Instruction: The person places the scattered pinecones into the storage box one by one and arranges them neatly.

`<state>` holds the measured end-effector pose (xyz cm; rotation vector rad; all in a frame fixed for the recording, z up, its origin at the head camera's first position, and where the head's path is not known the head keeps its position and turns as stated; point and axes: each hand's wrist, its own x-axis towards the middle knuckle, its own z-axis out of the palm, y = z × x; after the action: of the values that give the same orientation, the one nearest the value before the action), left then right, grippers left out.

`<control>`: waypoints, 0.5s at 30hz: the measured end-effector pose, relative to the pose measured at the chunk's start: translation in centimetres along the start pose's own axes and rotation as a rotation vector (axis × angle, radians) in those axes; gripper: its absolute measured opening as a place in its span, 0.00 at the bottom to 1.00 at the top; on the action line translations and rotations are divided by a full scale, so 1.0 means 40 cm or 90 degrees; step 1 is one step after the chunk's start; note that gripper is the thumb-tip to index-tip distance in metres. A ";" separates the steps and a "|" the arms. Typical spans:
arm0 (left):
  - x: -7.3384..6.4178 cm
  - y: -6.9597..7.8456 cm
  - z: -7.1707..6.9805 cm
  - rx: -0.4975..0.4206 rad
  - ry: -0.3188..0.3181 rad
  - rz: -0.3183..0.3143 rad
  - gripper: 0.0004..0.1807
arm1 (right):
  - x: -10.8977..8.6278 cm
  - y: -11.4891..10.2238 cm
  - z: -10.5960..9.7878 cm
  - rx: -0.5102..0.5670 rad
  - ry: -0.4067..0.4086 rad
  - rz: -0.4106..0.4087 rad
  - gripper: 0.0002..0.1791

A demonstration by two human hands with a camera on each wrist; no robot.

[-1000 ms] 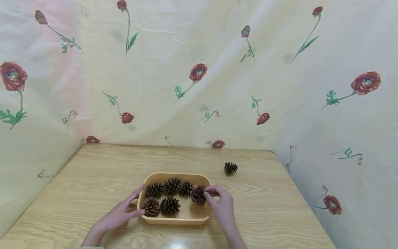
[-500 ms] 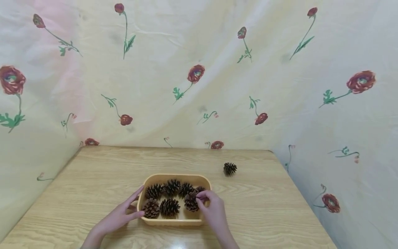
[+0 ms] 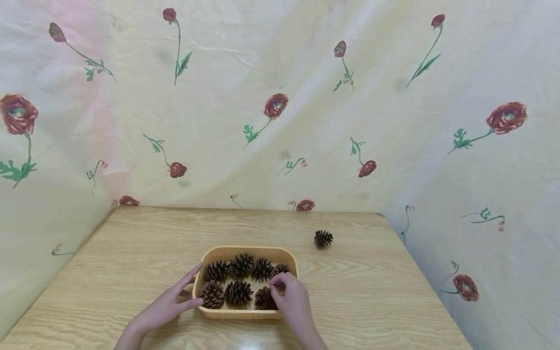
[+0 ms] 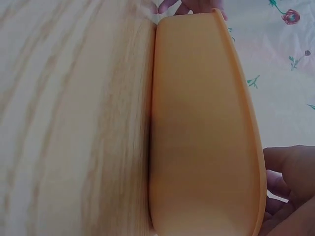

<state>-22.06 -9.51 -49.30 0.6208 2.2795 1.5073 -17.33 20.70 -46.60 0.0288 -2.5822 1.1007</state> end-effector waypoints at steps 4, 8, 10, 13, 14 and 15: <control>0.002 -0.001 0.000 0.008 0.000 0.002 0.48 | 0.000 -0.005 -0.003 0.005 -0.013 0.012 0.08; 0.003 -0.002 0.000 0.006 0.001 0.004 0.48 | -0.002 -0.005 -0.003 -0.012 -0.026 0.005 0.08; 0.002 0.000 0.001 0.004 0.002 0.001 0.48 | -0.004 -0.005 -0.004 -0.019 -0.030 0.002 0.08; 0.000 0.001 0.002 0.004 0.003 -0.003 0.48 | -0.004 -0.003 -0.005 -0.010 -0.036 0.012 0.08; 0.000 0.002 0.002 0.004 0.003 -0.003 0.48 | -0.004 -0.003 -0.005 -0.008 -0.037 0.015 0.08; 0.000 0.002 0.002 0.005 0.003 -0.004 0.48 | -0.004 -0.002 -0.006 -0.004 -0.037 0.018 0.08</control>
<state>-22.01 -9.42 -49.25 0.6128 2.2894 1.4996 -17.11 20.79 -46.44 0.0234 -2.6452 1.1164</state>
